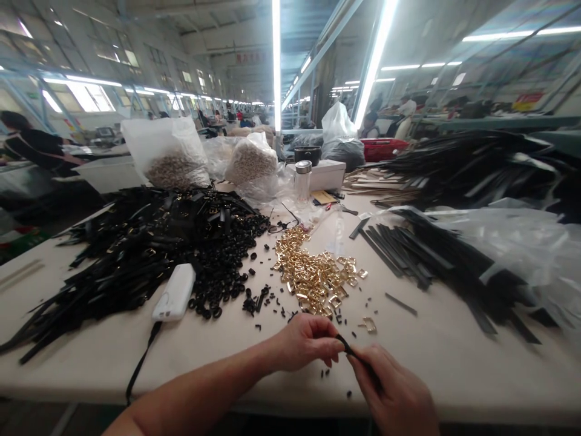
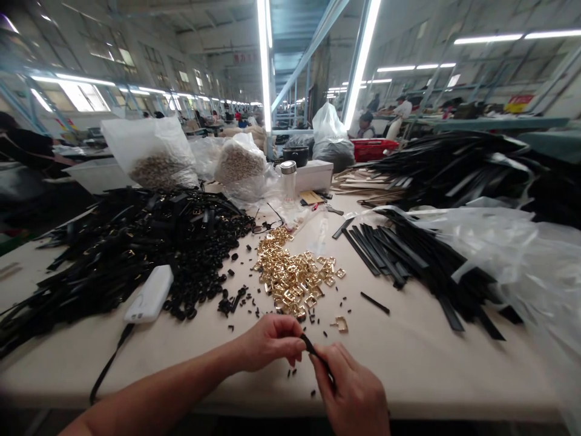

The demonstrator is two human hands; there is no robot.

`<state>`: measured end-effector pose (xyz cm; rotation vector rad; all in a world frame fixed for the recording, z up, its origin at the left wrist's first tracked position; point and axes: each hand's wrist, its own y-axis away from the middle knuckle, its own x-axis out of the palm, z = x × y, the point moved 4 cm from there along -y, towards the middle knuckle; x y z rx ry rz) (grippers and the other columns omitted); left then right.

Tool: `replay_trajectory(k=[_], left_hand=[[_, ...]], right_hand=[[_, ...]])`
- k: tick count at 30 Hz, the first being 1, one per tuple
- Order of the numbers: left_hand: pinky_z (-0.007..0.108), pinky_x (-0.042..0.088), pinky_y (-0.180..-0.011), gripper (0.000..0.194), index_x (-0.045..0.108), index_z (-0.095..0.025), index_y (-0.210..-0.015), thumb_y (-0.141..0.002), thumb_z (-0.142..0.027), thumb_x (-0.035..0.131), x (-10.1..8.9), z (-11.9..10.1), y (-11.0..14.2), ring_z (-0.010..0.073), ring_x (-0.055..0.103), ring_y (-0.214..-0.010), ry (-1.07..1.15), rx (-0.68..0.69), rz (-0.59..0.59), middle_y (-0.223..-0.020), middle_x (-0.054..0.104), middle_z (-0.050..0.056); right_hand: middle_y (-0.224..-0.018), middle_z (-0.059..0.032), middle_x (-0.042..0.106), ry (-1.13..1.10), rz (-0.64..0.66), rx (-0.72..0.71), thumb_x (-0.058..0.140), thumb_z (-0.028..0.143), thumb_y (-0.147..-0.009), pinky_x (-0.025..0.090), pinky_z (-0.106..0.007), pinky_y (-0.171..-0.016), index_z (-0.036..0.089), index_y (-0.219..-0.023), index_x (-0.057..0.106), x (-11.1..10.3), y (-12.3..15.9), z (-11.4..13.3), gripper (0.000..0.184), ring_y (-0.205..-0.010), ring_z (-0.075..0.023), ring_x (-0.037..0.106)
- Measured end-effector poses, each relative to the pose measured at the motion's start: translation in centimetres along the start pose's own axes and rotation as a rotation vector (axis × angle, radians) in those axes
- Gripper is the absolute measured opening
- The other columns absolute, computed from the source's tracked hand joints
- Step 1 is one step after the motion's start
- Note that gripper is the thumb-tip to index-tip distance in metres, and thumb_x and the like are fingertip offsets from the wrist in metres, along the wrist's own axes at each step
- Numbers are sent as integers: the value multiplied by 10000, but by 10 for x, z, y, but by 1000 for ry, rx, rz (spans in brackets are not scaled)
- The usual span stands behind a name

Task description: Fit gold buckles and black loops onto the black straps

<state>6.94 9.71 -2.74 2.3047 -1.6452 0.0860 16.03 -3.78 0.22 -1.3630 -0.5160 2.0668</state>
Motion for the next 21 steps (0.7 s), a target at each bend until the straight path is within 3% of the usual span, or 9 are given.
replay_trajectory(k=[2,4,7,9,10,12,14,17,21], left_hand=[[271,475,-628,346,662,-125,-806,-700,-442,750,-11,-10,0,118,571,-592,-54,29,-14,-683,636,25],[291,491,-686,303,675,-138,-886,-757,-410,706,-34,-30,2,140,600,-674,-164,86,-90,-761,665,42],[340,493,-823,324,666,-172,-1018,-839,-433,599,-92,-75,7,201,627,-902,-503,212,-315,-1006,685,88],[363,453,-934,417,625,-187,-1153,-859,-473,555,-140,-102,13,234,593,-1055,-853,249,-544,-1187,638,99],[369,400,-1008,454,597,-181,-1211,-866,-470,535,-164,-111,16,247,544,-1146,-1066,232,-663,-1261,601,103],[362,279,-1109,538,505,-188,-1330,-882,-485,484,-206,-114,20,245,419,-1295,-1413,11,-813,-1391,507,84],[456,241,-1119,589,492,-136,-1340,-874,-496,473,-235,-106,24,313,361,-1335,-1468,-124,-883,-1414,472,148],[580,256,-1065,605,502,-144,-1334,-875,-534,445,-245,-81,23,385,316,-1348,-1483,-227,-893,-1441,431,183],[498,247,-1094,560,499,-232,-1350,-888,-543,444,-210,-52,15,310,345,-1346,-1526,-173,-749,-1447,448,106]], right_hand=[[-663,-8,645,27,-1,31,458,344,-962,440,-225,-507,214,-837,629,2,1,-10,249,-534,-139,626],[-670,-6,647,68,0,87,439,369,-964,441,-231,-515,216,-821,620,4,6,-23,276,-545,-143,629],[-670,-5,640,129,25,173,412,391,-967,428,-245,-515,216,-804,607,9,17,-41,309,-548,-150,621],[-669,-2,635,145,40,186,416,397,-963,422,-247,-520,216,-801,608,11,22,-48,310,-547,-150,618],[-666,-1,633,147,38,178,422,397,-959,421,-246,-523,217,-799,610,12,23,-49,306,-546,-149,617],[-656,1,630,151,19,156,427,390,-953,415,-247,-522,218,-792,614,12,24,-49,301,-537,-148,613],[-640,2,626,157,6,145,417,374,-953,403,-250,-510,219,-781,614,11,22,-46,304,-522,-146,605],[-631,1,627,159,5,140,399,363,-957,392,-255,-499,221,-769,613,10,20,-44,319,-519,-145,604],[-633,1,631,192,-13,118,389,373,-967,392,-260,-510,221,-780,609,10,21,-44,326,-523,-149,607]])
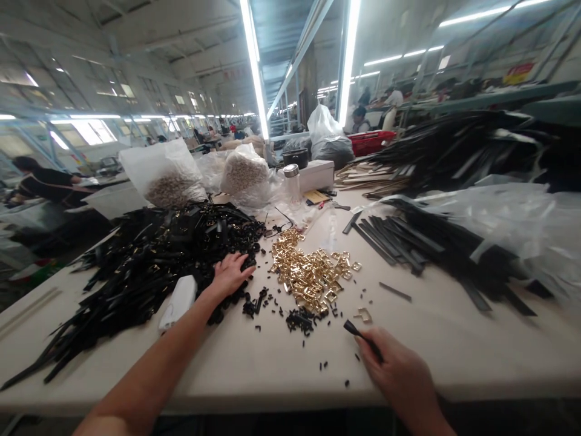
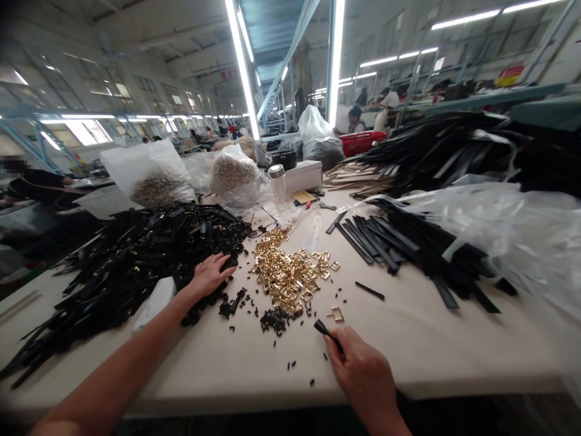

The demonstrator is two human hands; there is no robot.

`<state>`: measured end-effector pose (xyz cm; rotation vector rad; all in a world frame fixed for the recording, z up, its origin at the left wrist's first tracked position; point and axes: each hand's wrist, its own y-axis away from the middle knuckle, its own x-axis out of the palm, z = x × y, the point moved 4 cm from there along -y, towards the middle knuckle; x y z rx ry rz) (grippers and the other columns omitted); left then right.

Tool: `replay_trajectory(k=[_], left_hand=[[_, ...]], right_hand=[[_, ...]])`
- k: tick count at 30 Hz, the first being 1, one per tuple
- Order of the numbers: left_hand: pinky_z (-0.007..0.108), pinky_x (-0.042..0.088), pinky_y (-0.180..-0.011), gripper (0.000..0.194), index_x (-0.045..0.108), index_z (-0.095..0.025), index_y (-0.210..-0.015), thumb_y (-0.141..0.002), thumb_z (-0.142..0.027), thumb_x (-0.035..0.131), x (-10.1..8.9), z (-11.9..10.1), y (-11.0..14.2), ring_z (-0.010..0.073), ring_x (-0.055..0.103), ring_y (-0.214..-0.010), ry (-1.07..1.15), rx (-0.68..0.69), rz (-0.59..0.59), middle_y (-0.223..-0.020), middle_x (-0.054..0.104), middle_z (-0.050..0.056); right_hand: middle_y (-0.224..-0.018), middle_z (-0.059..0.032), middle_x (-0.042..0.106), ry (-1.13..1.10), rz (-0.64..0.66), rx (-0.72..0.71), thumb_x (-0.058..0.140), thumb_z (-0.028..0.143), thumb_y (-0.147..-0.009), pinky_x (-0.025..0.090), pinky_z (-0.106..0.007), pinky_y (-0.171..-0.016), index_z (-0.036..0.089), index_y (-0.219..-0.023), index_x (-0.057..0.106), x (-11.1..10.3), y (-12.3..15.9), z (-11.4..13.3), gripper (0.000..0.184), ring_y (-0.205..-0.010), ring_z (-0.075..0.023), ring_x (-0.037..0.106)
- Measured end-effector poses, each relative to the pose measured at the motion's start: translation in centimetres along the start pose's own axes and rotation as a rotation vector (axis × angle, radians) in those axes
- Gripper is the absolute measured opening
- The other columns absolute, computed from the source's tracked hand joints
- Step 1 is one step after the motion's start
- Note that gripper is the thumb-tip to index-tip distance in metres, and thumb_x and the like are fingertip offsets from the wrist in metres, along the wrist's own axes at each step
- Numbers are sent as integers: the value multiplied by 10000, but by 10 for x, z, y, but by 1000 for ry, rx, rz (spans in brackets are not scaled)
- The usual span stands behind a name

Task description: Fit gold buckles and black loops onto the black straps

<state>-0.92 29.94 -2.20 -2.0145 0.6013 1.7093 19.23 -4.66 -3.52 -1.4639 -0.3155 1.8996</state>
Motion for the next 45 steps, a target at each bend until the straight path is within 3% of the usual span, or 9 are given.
replay_trajectory(k=[4,7,11,17,20,25,31,39,45], left_hand=[[415,255,-1103,572,455,-284,-1386,-886,-562,459,-2,-18,21,256,356,-1342,13,153,-26,-1462,432,54],[430,257,-1100,614,411,-210,-1415,-906,-554,416,-14,6,32,275,342,-1349,-31,21,-116,-1471,409,105],[469,242,-1097,596,416,-190,-1400,-907,-525,421,-10,33,46,295,351,-1344,-104,-148,-78,-1446,440,130],[397,325,-1069,480,529,-209,-1307,-924,-471,407,2,7,58,245,473,-1259,128,64,-81,-1359,549,79],[327,422,-969,390,638,-212,-1157,-930,-412,393,-14,13,46,215,593,-1094,189,54,-117,-1190,660,56],[305,453,-864,277,696,-185,-1014,-874,-297,485,-42,43,-1,218,634,-927,108,-45,-145,-1005,702,74],[247,437,-804,198,743,-233,-862,-700,-156,660,-30,45,-46,201,637,-878,49,53,51,-882,704,33],[252,400,-599,40,678,-179,-631,-612,-194,711,-24,57,-53,191,597,-635,137,-60,125,-600,639,11],[254,396,-583,176,602,-191,-550,-544,-282,753,-33,58,-39,187,570,-614,367,-144,34,-509,564,-18]], right_hand=[[-639,5,630,19,-8,-28,374,392,-976,379,-264,-492,225,-796,601,1,1,0,334,-510,-155,602],[-621,4,619,22,-13,-35,376,395,-976,369,-264,-482,223,-781,595,0,1,0,340,-488,-156,587],[-638,3,623,12,0,-20,387,381,-975,372,-263,-499,221,-791,592,1,2,0,318,-509,-155,597],[-663,8,634,16,-10,-22,383,383,-985,364,-272,-521,224,-835,601,3,5,-1,309,-531,-157,600],[-663,15,633,-5,-7,-24,369,390,-993,362,-268,-520,222,-836,602,4,5,-2,327,-526,-148,599],[-645,17,626,-3,-24,-36,352,407,-999,346,-275,-504,221,-830,600,1,4,-1,352,-513,-149,590],[-650,10,631,-2,-24,-35,350,398,-1001,359,-267,-510,215,-820,605,1,1,1,362,-520,-144,596],[-674,8,639,13,15,-23,366,395,-992,379,-264,-522,216,-828,611,3,6,-3,344,-548,-147,617],[-674,12,643,15,15,-19,369,400,-987,376,-265,-512,221,-831,611,1,4,-1,338,-543,-150,618]])
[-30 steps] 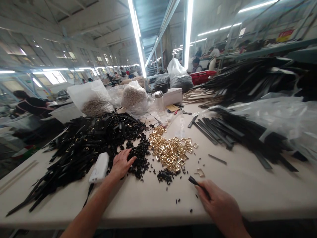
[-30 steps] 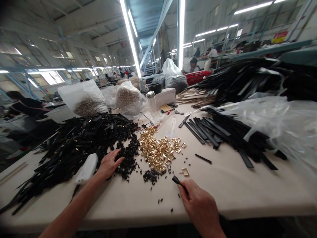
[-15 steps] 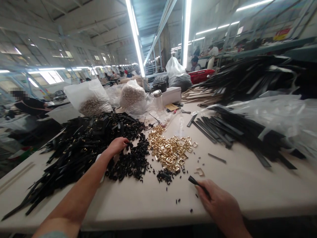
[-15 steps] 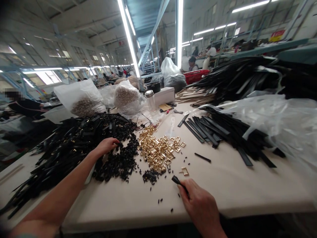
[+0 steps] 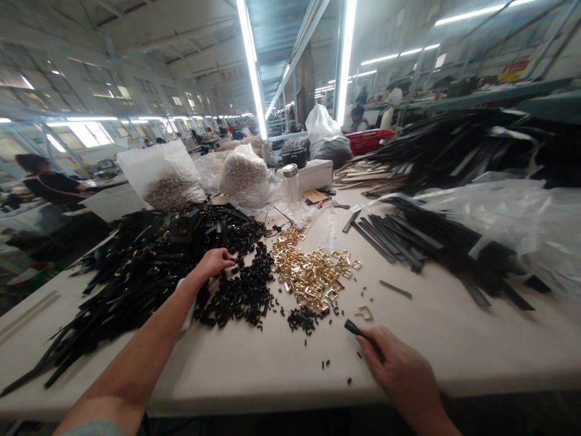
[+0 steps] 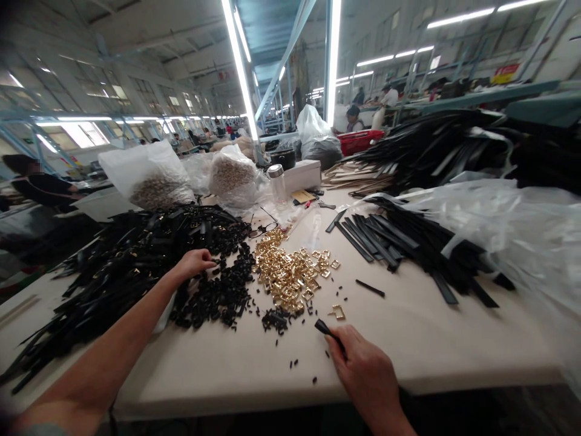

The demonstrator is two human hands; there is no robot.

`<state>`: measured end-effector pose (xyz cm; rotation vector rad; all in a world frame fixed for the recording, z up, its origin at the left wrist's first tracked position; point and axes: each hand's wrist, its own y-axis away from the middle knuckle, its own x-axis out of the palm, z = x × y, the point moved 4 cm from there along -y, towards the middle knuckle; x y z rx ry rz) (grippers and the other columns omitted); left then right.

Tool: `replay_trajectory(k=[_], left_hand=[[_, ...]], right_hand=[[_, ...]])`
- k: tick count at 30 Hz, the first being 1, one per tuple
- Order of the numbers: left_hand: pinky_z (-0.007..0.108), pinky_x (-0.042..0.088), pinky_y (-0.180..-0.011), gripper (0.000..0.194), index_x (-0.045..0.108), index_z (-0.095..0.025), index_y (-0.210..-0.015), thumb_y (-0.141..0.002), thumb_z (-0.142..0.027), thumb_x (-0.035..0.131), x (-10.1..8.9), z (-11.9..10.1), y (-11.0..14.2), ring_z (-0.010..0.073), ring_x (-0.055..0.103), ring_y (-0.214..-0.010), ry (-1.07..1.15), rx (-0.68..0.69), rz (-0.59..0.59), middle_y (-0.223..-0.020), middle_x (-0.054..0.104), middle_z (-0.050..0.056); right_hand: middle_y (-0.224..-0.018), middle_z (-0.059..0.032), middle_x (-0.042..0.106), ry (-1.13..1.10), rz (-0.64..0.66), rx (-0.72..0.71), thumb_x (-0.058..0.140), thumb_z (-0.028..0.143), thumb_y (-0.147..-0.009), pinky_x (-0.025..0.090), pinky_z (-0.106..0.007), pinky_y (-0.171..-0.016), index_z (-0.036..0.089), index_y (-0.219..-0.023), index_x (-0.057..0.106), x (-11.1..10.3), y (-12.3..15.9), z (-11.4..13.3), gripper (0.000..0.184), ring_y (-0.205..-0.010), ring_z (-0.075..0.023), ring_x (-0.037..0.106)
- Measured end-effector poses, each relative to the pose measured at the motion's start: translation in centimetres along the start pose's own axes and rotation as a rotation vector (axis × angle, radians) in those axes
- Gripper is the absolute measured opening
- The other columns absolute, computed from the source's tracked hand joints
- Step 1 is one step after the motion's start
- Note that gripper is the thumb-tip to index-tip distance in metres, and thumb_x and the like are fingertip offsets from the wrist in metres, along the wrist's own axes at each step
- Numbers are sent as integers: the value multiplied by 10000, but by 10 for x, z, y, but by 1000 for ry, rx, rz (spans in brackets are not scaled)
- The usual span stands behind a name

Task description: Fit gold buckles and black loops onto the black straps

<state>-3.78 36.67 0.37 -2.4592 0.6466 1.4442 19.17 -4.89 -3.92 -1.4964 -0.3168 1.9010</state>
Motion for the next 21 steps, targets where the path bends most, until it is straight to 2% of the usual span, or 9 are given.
replay_trajectory(k=[4,8,10,13,17,21], left_hand=[[274,472,-620,303,613,-176,-645,-589,-455,718,-1,-16,21,194,618,-648,295,-7,2,-606,637,22],[279,537,-712,457,592,-173,-792,-652,-606,633,14,-51,59,193,678,-787,629,39,78,-847,709,75],[253,547,-694,442,587,-171,-802,-615,-545,731,31,-72,82,174,683,-771,911,-1,169,-882,718,77],[199,541,-607,418,607,-159,-780,-542,-383,866,64,-104,118,139,670,-672,1284,-114,373,-808,721,57],[179,539,-595,311,642,-136,-786,-627,-300,853,102,-135,152,114,652,-646,1409,-144,629,-796,714,52],[178,529,-607,229,634,-136,-747,-709,-282,806,124,-148,170,111,643,-662,1397,-133,792,-786,702,49]], right_hand=[[-676,4,649,-15,-4,19,384,392,-976,381,-262,-507,220,-830,619,0,0,-1,326,-544,-152,618],[-706,-6,655,-108,22,84,424,372,-962,415,-252,-552,213,-846,617,1,1,-3,275,-595,-156,632],[-730,-9,656,-186,30,128,456,351,-953,428,-248,-586,209,-853,614,-2,0,0,235,-632,-157,636],[-722,-6,638,-297,27,150,504,299,-935,424,-241,-620,202,-838,610,-13,-6,15,173,-655,-150,621],[-698,-7,603,-344,-34,80,532,244,-923,389,-239,-608,190,-828,605,-33,-21,45,131,-633,-137,576],[-700,-8,596,-325,-81,28,522,228,-932,373,-242,-613,184,-847,599,-42,-33,63,123,-630,-133,553]])
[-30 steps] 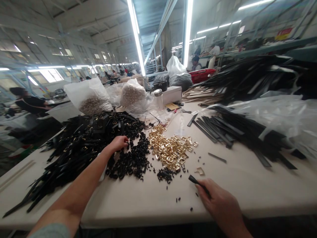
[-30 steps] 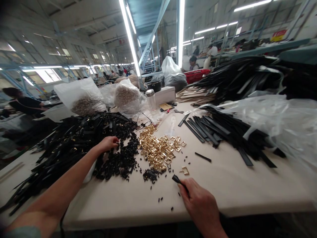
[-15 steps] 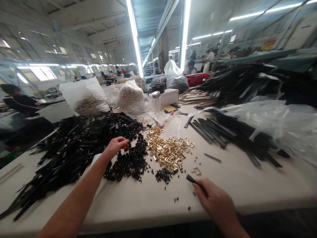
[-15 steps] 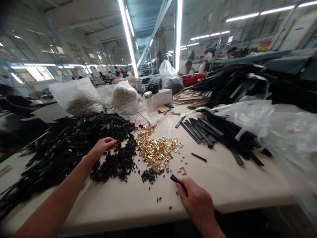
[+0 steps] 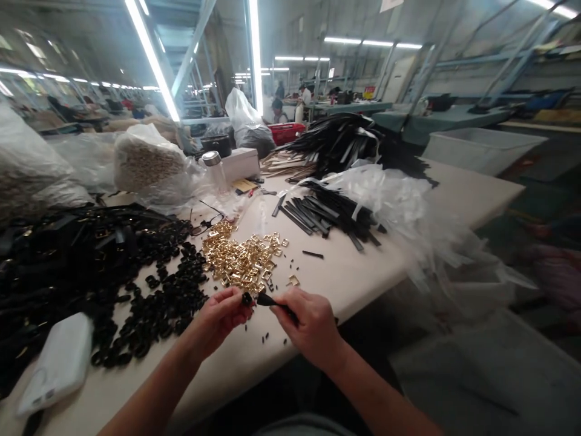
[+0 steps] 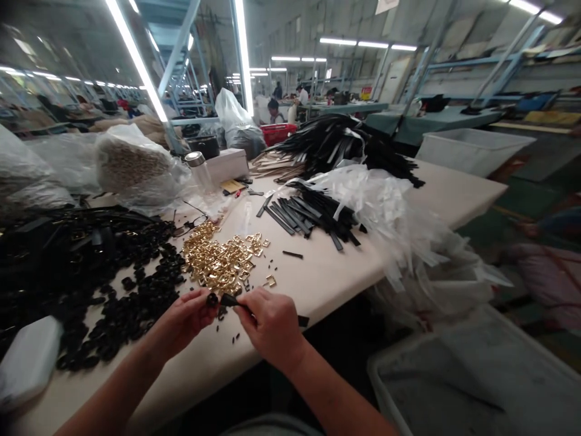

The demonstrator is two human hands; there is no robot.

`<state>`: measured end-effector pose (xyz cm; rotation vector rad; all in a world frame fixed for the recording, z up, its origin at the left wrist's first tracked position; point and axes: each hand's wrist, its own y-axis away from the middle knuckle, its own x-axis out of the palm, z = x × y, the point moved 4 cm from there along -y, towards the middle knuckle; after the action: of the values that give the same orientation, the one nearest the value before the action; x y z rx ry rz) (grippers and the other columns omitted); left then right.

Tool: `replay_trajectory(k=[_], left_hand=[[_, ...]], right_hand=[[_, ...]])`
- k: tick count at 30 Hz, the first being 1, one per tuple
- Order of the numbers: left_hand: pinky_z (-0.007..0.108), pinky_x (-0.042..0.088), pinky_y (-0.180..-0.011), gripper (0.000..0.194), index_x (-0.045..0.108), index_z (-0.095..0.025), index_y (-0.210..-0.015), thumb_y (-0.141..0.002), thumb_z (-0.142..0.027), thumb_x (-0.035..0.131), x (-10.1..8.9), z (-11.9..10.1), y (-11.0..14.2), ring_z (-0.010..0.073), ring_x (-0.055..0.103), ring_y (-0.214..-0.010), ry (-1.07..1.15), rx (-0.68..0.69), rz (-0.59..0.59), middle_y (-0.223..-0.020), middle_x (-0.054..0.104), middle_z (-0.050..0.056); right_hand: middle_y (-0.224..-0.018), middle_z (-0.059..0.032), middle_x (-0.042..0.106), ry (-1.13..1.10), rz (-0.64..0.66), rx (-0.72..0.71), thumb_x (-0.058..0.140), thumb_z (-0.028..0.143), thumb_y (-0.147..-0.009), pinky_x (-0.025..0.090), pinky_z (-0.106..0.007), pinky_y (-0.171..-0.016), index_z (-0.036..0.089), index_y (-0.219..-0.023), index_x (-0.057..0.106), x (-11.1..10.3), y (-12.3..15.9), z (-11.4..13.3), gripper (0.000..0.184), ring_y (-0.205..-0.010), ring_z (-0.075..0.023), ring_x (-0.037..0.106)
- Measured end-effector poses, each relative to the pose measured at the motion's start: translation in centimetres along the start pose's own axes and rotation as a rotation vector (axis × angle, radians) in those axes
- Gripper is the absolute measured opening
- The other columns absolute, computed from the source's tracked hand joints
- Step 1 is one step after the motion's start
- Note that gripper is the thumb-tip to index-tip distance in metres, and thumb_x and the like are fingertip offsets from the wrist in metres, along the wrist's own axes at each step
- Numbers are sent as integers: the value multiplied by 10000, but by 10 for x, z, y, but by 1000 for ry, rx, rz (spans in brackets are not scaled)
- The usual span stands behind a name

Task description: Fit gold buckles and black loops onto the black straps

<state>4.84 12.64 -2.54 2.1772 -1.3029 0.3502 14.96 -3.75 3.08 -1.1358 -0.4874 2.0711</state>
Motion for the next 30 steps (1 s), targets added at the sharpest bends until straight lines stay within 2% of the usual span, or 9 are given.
replay_trajectory(k=[7,12,16,20,26,30], left_hand=[[153,472,-511,311,595,-137,-683,-646,-317,846,7,7,4,80,576,-553,4,-30,-18,-670,644,17],[139,428,-478,328,570,-140,-685,-691,-359,814,9,10,3,69,549,-510,-17,-36,5,-595,612,10],[151,434,-493,348,556,-138,-696,-675,-366,818,13,13,2,85,576,-518,-70,-21,10,-593,630,28],[169,458,-496,365,567,-137,-753,-616,-324,849,13,14,0,114,619,-532,-51,0,26,-607,633,19],[179,467,-474,426,598,-126,-803,-548,-324,875,17,19,1,128,634,-508,-26,-84,111,-637,658,32],[189,470,-476,420,606,-119,-778,-548,-342,876,20,18,3,134,634,-505,-51,-79,152,-614,666,43]], right_hand=[[-713,-13,595,134,72,-46,460,249,-965,369,-255,-613,186,-839,595,17,2,2,195,-645,-142,556],[-693,-15,588,142,76,-86,447,246,-977,370,-250,-601,179,-853,609,17,5,4,215,-625,-139,555],[-687,-14,579,110,107,-65,473,217,-965,376,-246,-613,178,-870,619,16,10,-2,179,-619,-136,558],[-709,-20,604,56,132,-113,510,215,-951,400,-236,-606,181,-918,629,17,16,-10,128,-630,-137,583],[-698,-13,620,-12,159,-180,528,192,-931,440,-229,-585,186,-952,630,16,17,-9,104,-601,-135,604],[-685,-10,612,-53,170,-181,517,180,-929,439,-220,-549,189,-970,626,15,17,-7,116,-577,-129,596]])
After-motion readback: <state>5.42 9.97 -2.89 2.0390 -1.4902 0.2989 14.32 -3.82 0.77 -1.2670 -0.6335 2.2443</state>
